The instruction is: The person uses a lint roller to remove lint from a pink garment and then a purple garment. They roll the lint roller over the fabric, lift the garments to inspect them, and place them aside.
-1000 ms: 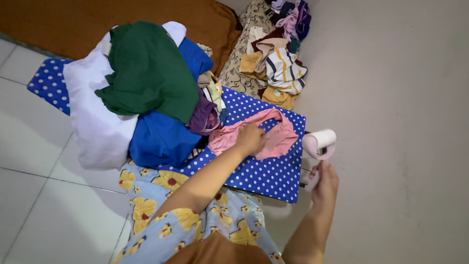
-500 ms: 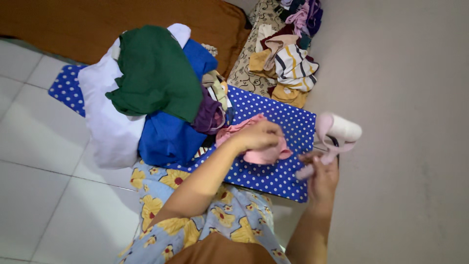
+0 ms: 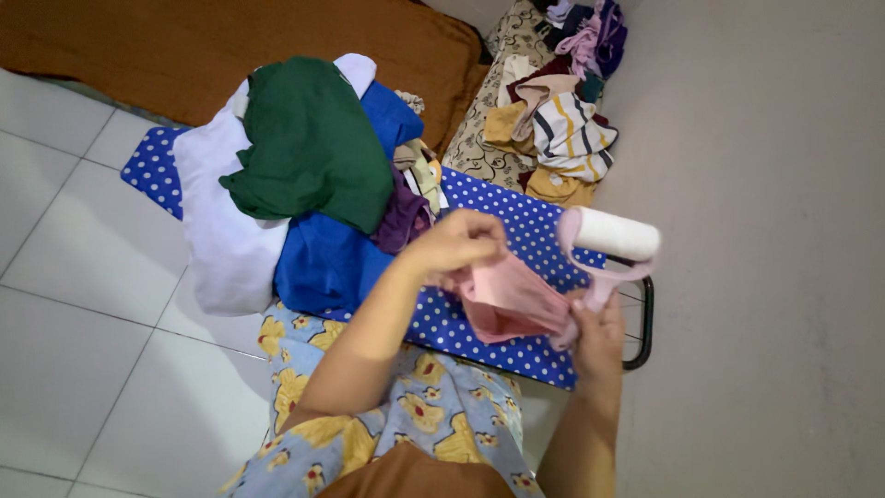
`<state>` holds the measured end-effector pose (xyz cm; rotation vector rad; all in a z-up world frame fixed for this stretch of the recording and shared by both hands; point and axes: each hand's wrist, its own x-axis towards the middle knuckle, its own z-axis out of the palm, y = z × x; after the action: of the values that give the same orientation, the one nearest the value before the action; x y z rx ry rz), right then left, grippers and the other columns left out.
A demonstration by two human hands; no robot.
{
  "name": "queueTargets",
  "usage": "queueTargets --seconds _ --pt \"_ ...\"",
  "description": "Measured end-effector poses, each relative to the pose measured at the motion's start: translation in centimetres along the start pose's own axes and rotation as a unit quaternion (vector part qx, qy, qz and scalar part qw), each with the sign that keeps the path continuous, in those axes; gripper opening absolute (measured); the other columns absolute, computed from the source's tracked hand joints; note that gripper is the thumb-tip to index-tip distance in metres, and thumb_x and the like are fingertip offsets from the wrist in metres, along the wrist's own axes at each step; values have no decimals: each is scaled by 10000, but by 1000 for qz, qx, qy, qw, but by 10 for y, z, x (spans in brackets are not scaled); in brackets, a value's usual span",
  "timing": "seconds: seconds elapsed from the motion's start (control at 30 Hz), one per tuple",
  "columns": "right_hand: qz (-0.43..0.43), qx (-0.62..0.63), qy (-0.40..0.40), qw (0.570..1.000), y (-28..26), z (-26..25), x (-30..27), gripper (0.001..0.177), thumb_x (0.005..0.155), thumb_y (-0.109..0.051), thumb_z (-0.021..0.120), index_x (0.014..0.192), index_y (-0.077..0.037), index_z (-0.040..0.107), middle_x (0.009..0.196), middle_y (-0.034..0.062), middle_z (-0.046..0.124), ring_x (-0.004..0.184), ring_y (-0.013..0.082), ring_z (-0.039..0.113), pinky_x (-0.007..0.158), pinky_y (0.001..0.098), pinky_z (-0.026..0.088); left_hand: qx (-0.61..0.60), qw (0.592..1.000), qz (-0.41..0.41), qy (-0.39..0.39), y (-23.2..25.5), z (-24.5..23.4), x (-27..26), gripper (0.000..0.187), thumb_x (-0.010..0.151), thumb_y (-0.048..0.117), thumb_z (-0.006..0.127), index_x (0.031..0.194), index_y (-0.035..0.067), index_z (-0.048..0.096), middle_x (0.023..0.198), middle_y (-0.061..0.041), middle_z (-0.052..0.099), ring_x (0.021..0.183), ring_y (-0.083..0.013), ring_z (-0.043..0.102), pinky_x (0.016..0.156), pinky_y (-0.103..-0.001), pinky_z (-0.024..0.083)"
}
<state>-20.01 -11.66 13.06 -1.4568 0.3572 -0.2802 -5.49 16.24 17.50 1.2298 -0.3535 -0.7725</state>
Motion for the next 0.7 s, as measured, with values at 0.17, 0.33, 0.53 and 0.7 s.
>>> queueTargets --seconds 0.17,0.33,0.53,0.7 --pt "-112 -73 42 990 -13 -26 15 368 970 33 603 1313 -20 481 1077 44 629 940 113 633 812 252 547 34 994 46 97 -31 -7 13 192 901 158 773 921 5 658 735 -73 584 641 -225 528 576 -407 432" --pt "-129 -306 109 937 -14 -41 23 265 957 43 613 1217 6 584 1005 45 654 872 106 608 753 240 508 437 807 252 305 -74 -1 30 218 728 192 816 896 74 743 989 -148 643 1042 -362 583 953 -550 439" --pt "31 -101 56 993 7 -28 23 218 955 -132 620 1156 -56 584 758 21 623 553 103 572 489 262 474 432 863 167 200 -149 38 33 299 880 265 709 1124 95 695 1189 -109 633 1177 -347 565 1038 -472 424" --pt "162 -185 -45 968 21 -14 15 341 999 -372 538 1125 -89 679 660 2 621 495 97 557 437 257 446 546 819 134 109 -156 36 25 1014 665 469 833 1481 9 444 1537 -174 419 1427 -357 351 1168 -559 211"
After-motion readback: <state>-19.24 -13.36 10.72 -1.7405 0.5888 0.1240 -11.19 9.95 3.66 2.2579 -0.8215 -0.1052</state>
